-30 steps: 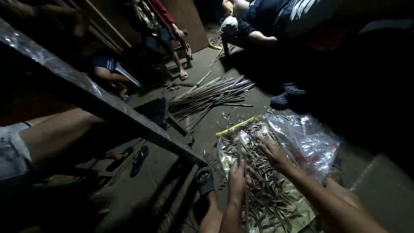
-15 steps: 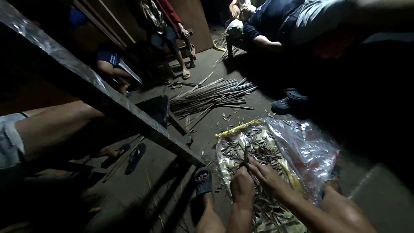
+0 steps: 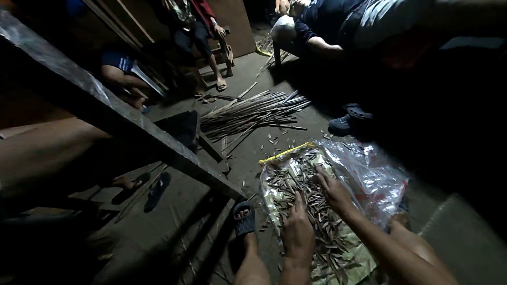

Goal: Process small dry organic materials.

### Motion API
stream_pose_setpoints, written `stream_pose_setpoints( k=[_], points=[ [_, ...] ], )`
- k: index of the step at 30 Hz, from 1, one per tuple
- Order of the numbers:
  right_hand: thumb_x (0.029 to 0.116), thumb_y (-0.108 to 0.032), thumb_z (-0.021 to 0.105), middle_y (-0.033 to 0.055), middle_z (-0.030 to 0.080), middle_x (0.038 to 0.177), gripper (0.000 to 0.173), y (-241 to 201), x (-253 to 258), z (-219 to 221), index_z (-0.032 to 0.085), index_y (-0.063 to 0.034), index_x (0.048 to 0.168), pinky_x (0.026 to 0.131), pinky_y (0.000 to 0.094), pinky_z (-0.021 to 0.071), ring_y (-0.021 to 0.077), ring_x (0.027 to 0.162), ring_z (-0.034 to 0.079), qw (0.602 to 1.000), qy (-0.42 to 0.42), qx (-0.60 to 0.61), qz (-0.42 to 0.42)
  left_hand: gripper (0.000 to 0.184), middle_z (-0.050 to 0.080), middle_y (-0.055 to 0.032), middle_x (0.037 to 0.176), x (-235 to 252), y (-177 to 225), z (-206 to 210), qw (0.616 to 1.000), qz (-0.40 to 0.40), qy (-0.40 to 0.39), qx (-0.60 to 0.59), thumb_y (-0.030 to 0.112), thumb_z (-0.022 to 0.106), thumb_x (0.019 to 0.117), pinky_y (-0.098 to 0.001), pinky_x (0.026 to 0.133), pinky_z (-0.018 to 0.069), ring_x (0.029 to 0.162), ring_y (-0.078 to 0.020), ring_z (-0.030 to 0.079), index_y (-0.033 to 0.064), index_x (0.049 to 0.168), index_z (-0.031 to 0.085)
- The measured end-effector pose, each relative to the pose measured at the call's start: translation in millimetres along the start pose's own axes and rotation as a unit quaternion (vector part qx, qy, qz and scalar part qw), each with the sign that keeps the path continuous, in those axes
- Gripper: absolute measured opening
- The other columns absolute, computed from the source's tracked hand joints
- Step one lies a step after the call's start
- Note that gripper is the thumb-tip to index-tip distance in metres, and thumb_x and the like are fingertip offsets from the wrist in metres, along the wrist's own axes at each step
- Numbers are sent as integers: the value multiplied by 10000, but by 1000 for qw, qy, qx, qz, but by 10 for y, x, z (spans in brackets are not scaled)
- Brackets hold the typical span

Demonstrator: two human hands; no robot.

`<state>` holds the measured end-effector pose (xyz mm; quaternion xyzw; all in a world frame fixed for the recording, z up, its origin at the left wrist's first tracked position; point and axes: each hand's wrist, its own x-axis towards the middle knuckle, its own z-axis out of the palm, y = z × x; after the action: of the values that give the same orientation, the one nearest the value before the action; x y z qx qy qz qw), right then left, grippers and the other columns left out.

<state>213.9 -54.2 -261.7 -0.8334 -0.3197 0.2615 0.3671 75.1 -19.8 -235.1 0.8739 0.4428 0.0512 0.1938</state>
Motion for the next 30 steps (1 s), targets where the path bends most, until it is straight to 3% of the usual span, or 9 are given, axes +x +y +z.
stream_pose_setpoints(
  k=[2, 3, 4, 6, 12, 15, 20, 26, 30],
  points=[
    [1128, -273, 316, 191, 570, 1440, 494, 29, 31, -7, 404, -32, 1550, 1088, 452, 432, 285, 1272, 589, 989, -31, 143, 18, 484, 718, -221, 1179, 46, -20, -51, 999, -24, -35, -15, 64, 474, 1055, -540, 788, 579, 883, -407, 737, 40, 1538, 455],
    [1125, -258, 342, 142, 639, 1290, 455, -4, 1, 33, 494, -7, 1472, 965, 348, 488, 184, 1103, 628, 977, -40, 207, 40, 478, 709, -226, 1209, 69, -38, -72, 998, -31, -39, -24, 74, 469, 1063, -546, 813, 574, 912, -416, 735, 37, 1539, 451],
    [1119, -260, 354, 35, 596, 939, 408, -35, -32, 109, 580, -6, 1343, 669, 242, 462, 76, 748, 549, 963, -51, 259, 59, 466, 702, -222, 1233, 87, -48, -85, 998, -35, -41, -28, 86, 464, 1070, -546, 838, 572, 940, -414, 734, 37, 1533, 461],
    [1108, -265, 389, -49, 450, 678, 344, -108, -131, 161, 607, -27, 1226, 456, 187, 355, 25, 495, 398, 916, -127, 369, 91, 413, 706, -228, 1223, 92, -48, -67, 998, -26, -29, -44, 86, 473, 1072, -548, 861, 568, 969, -419, 732, 8, 1473, 533],
    [1024, -60, 551, -20, 552, 715, 102, -160, -181, 78, 606, 12, 1070, 484, 184, 391, 20, 522, 455, 901, -117, 404, 109, 354, 706, -263, 1138, 90, -26, -47, 984, -14, -98, -147, 158, 492, 1082, -547, 942, 530, 1026, -399, 708, -71, 1314, 629],
    [1053, -93, 514, -29, 535, 669, 106, -141, -78, -20, 576, -10, 1073, 442, 174, 366, 14, 473, 429, 894, -87, 419, 134, 337, 666, -96, 891, 128, -32, -104, 932, -92, -202, -286, 223, 473, 1102, -308, 613, 557, 627, -147, 631, -26, 1305, 575],
    [1081, -163, 492, -37, 483, 637, 162, -93, 87, -90, 570, -31, 1032, 409, 173, 338, 21, 440, 381, 888, -62, 428, 155, 281, 651, -57, 799, 171, -57, -150, 799, -198, -267, -502, 196, 386, 1125, -227, 464, 514, 499, -92, 583, -11, 1215, 554],
    [1023, -165, 607, -13, 531, 742, 171, -109, -63, 43, 581, -13, 1097, 489, 195, 377, 29, 532, 437, 915, -163, 357, 89, 194, 566, -52, 732, 264, -90, -200, 824, -213, -165, -499, 103, 470, 1089, -221, 451, 497, 480, -85, 549, -44, 1197, 536],
    [1025, -87, 574, -44, 510, 667, 57, -106, -121, 17, 593, -37, 1048, 439, 169, 349, 10, 478, 413, 888, -178, 409, 109, 162, 584, -35, 675, 258, -67, -223, 807, -220, -159, -524, 110, 512, 1077, -192, 431, 482, 461, -65, 552, -37, 1142, 535]
  ],
)
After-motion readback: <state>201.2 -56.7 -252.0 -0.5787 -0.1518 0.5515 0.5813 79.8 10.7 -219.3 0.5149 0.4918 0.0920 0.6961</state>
